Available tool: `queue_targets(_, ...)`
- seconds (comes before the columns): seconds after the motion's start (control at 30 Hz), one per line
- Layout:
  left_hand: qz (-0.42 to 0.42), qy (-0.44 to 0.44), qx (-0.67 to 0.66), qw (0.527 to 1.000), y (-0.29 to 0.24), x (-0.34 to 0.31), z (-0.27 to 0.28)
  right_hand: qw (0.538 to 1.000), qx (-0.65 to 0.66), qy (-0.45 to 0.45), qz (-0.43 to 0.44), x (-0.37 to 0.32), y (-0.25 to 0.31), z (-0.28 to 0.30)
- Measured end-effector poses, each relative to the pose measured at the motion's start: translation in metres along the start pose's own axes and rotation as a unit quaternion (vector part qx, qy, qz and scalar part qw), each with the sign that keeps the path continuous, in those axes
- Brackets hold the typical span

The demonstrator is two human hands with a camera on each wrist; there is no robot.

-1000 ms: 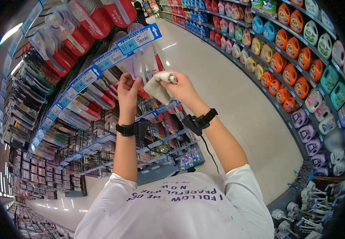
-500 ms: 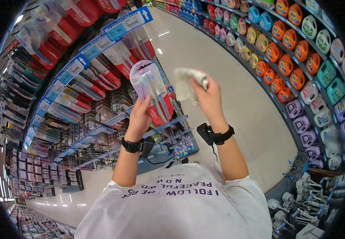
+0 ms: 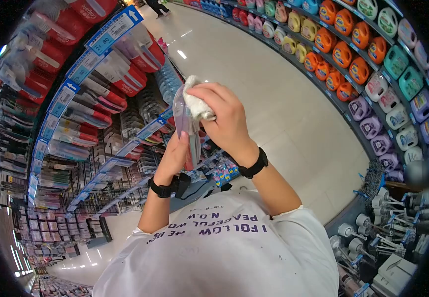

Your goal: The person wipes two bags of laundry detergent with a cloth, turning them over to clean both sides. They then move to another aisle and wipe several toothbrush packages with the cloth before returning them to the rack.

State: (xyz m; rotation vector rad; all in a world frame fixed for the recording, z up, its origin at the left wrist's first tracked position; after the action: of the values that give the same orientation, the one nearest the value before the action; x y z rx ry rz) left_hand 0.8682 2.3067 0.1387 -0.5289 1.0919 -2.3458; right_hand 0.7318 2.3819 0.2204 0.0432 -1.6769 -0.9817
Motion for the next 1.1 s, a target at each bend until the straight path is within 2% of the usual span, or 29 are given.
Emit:
queue_targets(0.03, -0.001, 0.003, 0.000, 1.000, -0.002, 0.001, -0.001, 1.000, -0.002, -0.002, -0.001, 0.000, 0.001, 0.001)
queue_targets(0.1, 0.033, 0.010, -0.021, 0.999, -0.001, 0.002, -0.004, 0.997, -0.046, 0.019, 0.065, -0.002, 0.014, -0.004)
queue_targets(0.17, 0.040, 0.027, -0.059, 0.997, 0.014, 0.003, -0.009, 0.996, -0.052, 0.018, 0.074, -0.003, 0.017, -0.005)
queue_targets(0.23, 0.104, 0.095, -0.163, 0.977, 0.023, 0.000, -0.021, 0.989, -0.108, 0.039, 0.091, -0.005, 0.019, -0.007)
queue_targets(0.27, 0.103, 0.098, -0.163, 0.976, 0.019, -0.001, -0.023, 0.989, -0.110, 0.037, 0.090, -0.007, 0.020, -0.007)
queue_targets(0.33, 0.135, 0.033, -0.257, 0.956, -0.002, 0.000, -0.022, 0.980, -0.160, 0.076, 0.095, -0.015, 0.019, -0.015)
queue_targets(0.37, 0.136, 0.035, -0.258, 0.956, -0.001, 0.003, -0.029, 0.979, -0.162, 0.077, 0.093, -0.019, 0.018, -0.017)
queue_targets(0.43, 0.107, -0.096, -0.361, 0.921, 0.003, 0.013, -0.017, 0.974, -0.169, 0.108, 0.109, -0.030, 0.017, -0.030)
queue_targets(0.47, 0.119, -0.114, -0.384, 0.909, 0.002, 0.010, -0.014, 0.975, -0.161, 0.116, 0.099, -0.035, 0.017, -0.034)
queue_targets(0.5, 0.119, -0.115, -0.385, 0.908, 0.007, 0.010, -0.008, 0.975, -0.160, 0.117, 0.099, -0.043, 0.019, -0.038)
queue_targets(0.57, 0.098, -0.015, -0.459, 0.883, 0.016, 0.008, -0.003, 0.983, -0.100, 0.144, 0.053, -0.059, 0.016, -0.050)
queue_targets(0.63, 0.090, -0.007, -0.471, 0.877, 0.020, 0.005, -0.003, 0.982, -0.096, 0.154, 0.056, -0.059, 0.019, -0.055)
queue_targets(0.73, 0.132, -0.102, -0.477, 0.863, 0.028, 0.000, -0.006, 0.982, -0.130, 0.113, 0.074, -0.044, 0.017, -0.056)
queue_targets(0.83, 0.119, -0.171, -0.444, 0.872, 0.022, -0.002, 0.011, 0.986, -0.119, 0.093, 0.075, -0.030, 0.015, -0.067)
queue_targets(0.9, 0.116, -0.168, -0.428, 0.881, 0.018, -0.008, 0.031, 0.991, -0.071, 0.097, 0.055, -0.035, 0.017, -0.081)
queue_targets(0.93, 0.113, -0.159, -0.413, 0.890, 0.019, -0.011, 0.039, 0.991, -0.066, 0.102, 0.054, -0.039, 0.020, -0.085)
queue_targets(0.97, 0.112, -0.191, -0.395, 0.892, 0.026, -0.013, 0.048, 0.988, -0.058, 0.130, 0.064, -0.045, 0.027, -0.092)
queue_targets(1.03, 0.063, -0.193, -0.465, 0.861, 0.018, -0.013, 0.061, 0.983, -0.046, 0.160, 0.074, -0.055, 0.033, -0.099)
queue_targets(1.1, 0.068, -0.224, -0.473, 0.849, 0.031, -0.019, 0.073, 0.972, -0.015, 0.206, 0.111, -0.071, 0.039, -0.103)
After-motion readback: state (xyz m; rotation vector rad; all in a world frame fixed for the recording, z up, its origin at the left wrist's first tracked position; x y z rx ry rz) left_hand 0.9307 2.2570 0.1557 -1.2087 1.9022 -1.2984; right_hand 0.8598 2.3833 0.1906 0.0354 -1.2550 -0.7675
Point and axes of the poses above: each hand's wrist, its own x-axis towards the middle knuckle, its own z-axis out of the back of the hand, y = z × x, the point moved 8 cm from there along x, towards the middle knuckle, and after that the axes turned 15 degrees about x, right-handed, at the moved point
